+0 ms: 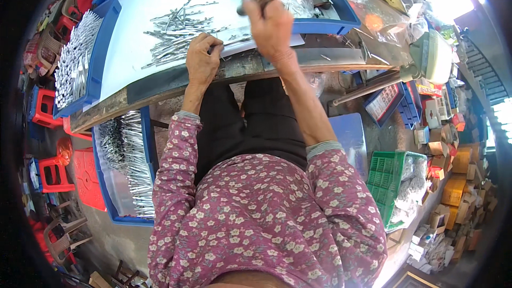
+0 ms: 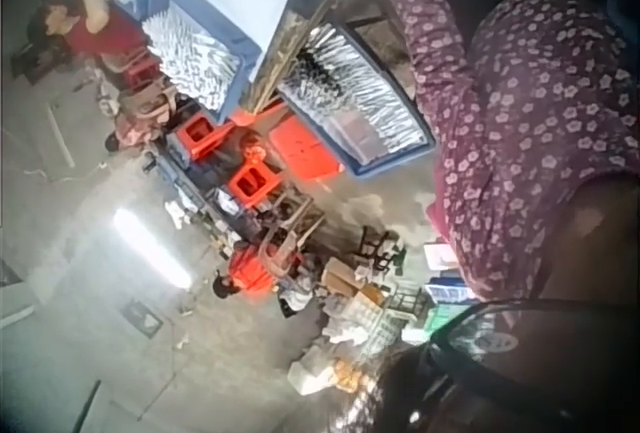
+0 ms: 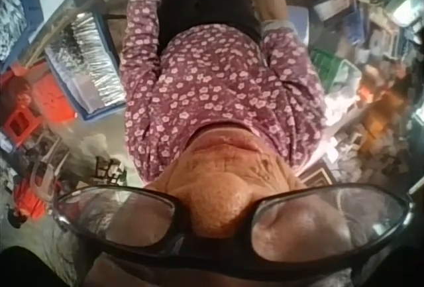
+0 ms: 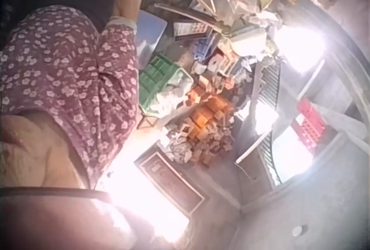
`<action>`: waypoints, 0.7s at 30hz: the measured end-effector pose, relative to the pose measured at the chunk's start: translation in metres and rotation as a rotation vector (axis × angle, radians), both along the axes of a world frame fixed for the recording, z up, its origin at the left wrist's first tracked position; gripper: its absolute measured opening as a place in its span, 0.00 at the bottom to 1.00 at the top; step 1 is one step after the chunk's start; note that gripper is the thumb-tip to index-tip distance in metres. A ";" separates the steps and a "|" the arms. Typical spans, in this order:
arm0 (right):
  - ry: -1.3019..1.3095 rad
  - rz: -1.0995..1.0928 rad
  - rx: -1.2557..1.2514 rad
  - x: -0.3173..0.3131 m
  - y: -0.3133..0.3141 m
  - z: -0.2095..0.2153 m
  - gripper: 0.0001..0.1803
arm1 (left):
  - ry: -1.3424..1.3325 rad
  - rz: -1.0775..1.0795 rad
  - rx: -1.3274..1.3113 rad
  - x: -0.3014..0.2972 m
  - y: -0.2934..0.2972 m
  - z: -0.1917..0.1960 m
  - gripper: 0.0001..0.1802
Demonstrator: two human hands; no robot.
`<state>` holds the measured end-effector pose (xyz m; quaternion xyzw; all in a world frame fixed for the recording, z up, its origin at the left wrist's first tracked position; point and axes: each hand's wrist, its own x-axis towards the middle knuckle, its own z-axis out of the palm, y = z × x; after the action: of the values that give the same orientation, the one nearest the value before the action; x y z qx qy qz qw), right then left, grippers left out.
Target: Manually inspecting and assembling small metal pins or rods at a manufacturing workbench.
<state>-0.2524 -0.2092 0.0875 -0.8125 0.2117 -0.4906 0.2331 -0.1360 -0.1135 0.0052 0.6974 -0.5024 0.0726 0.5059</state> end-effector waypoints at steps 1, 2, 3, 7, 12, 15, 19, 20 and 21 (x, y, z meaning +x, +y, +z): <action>0.133 -0.024 -0.070 0.002 -0.012 -0.035 0.13 | 0.032 -0.005 0.031 -0.001 -0.001 0.001 0.03; 0.120 0.012 -0.007 0.006 -0.005 -0.042 0.14 | -0.009 0.003 0.016 -0.001 -0.002 0.001 0.03; 0.119 0.013 -0.009 0.005 -0.009 -0.042 0.14 | -0.010 0.004 0.013 0.000 -0.003 0.001 0.03; 0.234 -0.108 0.189 -0.013 -0.011 -0.041 0.16 | -0.010 -0.015 0.040 0.002 0.000 -0.004 0.03; 0.084 -0.055 0.406 -0.045 -0.010 -0.044 0.14 | -0.045 -0.044 0.091 0.004 0.000 0.002 0.02; 0.052 -0.074 0.423 -0.059 -0.004 -0.050 0.14 | -0.041 -0.049 0.156 0.007 0.001 0.009 0.04; 0.156 -0.031 0.463 -0.079 0.014 -0.067 0.12 | -0.238 -0.083 0.117 0.001 -0.008 0.011 0.04; 0.221 -0.030 0.452 -0.083 0.020 -0.072 0.12 | -0.284 -0.062 0.149 0.000 -0.010 0.010 0.04; 0.285 -0.023 0.438 -0.086 0.026 -0.081 0.12 | -0.332 -0.036 0.184 0.000 -0.012 0.007 0.04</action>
<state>-0.3388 -0.1836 0.0064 -0.8010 0.3529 -0.3164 0.3658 -0.1356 -0.1257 0.0126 0.7100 -0.5960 0.1315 0.3513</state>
